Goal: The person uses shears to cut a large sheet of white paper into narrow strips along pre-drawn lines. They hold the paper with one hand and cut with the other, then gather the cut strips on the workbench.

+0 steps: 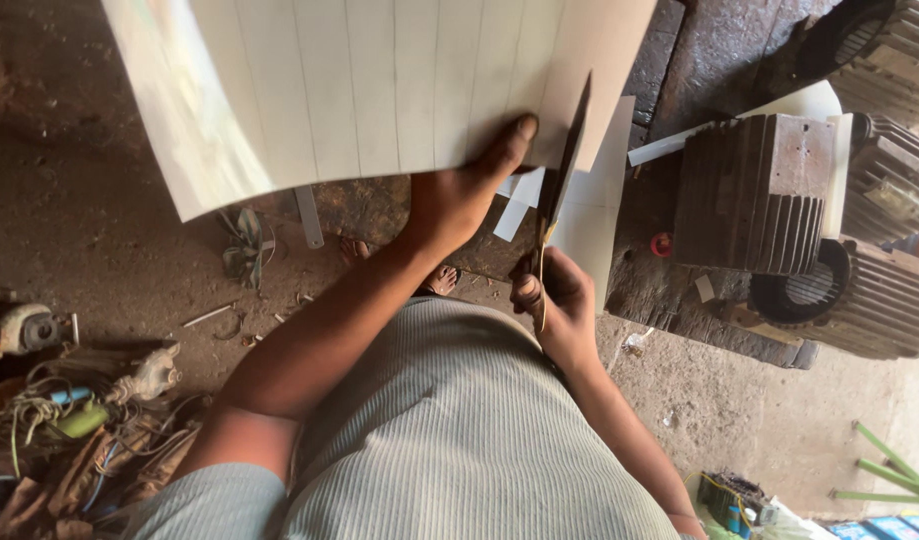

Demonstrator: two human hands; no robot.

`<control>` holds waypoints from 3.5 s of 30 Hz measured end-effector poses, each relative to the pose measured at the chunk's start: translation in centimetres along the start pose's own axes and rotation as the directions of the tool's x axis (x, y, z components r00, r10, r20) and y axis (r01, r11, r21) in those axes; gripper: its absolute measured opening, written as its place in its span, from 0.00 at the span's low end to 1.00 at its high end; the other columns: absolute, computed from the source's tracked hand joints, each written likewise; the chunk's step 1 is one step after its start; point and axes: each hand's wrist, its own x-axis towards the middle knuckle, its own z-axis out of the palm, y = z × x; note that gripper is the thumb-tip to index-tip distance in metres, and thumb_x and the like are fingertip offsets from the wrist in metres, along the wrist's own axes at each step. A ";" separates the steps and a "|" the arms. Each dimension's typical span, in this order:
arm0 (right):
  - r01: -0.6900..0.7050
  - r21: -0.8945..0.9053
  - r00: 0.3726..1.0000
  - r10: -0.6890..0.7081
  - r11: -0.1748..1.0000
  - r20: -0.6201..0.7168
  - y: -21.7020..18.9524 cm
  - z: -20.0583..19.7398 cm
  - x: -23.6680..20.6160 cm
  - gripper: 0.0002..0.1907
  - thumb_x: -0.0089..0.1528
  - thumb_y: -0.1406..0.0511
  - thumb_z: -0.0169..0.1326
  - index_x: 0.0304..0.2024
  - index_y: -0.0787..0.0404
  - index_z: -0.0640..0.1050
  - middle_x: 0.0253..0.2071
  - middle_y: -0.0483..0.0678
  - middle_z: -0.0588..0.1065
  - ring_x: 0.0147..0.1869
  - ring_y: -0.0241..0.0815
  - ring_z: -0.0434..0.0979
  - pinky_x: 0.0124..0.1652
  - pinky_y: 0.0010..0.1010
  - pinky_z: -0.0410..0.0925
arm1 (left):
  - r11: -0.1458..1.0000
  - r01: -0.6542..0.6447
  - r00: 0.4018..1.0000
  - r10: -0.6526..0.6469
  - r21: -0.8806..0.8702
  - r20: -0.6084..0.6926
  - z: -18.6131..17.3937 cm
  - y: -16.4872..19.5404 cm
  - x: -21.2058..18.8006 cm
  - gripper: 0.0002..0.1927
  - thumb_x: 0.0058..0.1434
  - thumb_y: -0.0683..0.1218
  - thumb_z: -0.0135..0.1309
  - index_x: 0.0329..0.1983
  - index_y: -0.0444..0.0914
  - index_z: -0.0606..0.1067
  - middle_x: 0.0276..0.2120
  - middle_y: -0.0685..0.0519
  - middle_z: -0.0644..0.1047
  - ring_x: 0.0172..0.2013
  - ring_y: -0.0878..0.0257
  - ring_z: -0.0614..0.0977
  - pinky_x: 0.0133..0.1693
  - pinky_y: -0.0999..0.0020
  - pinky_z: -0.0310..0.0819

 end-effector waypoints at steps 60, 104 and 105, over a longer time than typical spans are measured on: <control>0.048 0.043 0.967 -0.035 0.998 -0.254 -1.5 -1.0 4.8 0.21 0.68 0.52 0.58 0.40 0.65 0.76 0.28 0.40 0.71 0.29 0.28 0.68 0.29 0.20 0.61 | 0.915 0.403 0.900 -0.395 -0.010 0.185 -1.8 -3.4 -2.5 0.13 0.73 0.46 0.56 0.49 0.31 0.81 0.41 0.47 0.83 0.44 0.62 0.85 0.49 0.67 0.81; -0.030 -0.114 0.995 0.019 0.993 -0.101 -0.4 0.6 0.6 0.20 0.63 0.55 0.63 0.39 0.66 0.76 0.31 0.43 0.76 0.32 0.29 0.75 0.31 0.22 0.72 | 0.981 0.191 0.979 -0.189 -0.019 0.077 0.5 0.4 -0.4 0.13 0.67 0.48 0.63 0.45 0.33 0.82 0.32 0.51 0.83 0.33 0.63 0.85 0.37 0.72 0.80; -0.029 -0.097 0.994 0.019 0.995 -0.103 -0.4 0.7 0.6 0.20 0.63 0.55 0.64 0.40 0.66 0.76 0.31 0.43 0.76 0.32 0.29 0.74 0.32 0.21 0.71 | 0.987 0.158 0.985 -0.156 -0.023 0.072 0.5 0.4 -0.4 0.13 0.68 0.48 0.63 0.46 0.33 0.82 0.34 0.51 0.83 0.35 0.63 0.85 0.39 0.72 0.81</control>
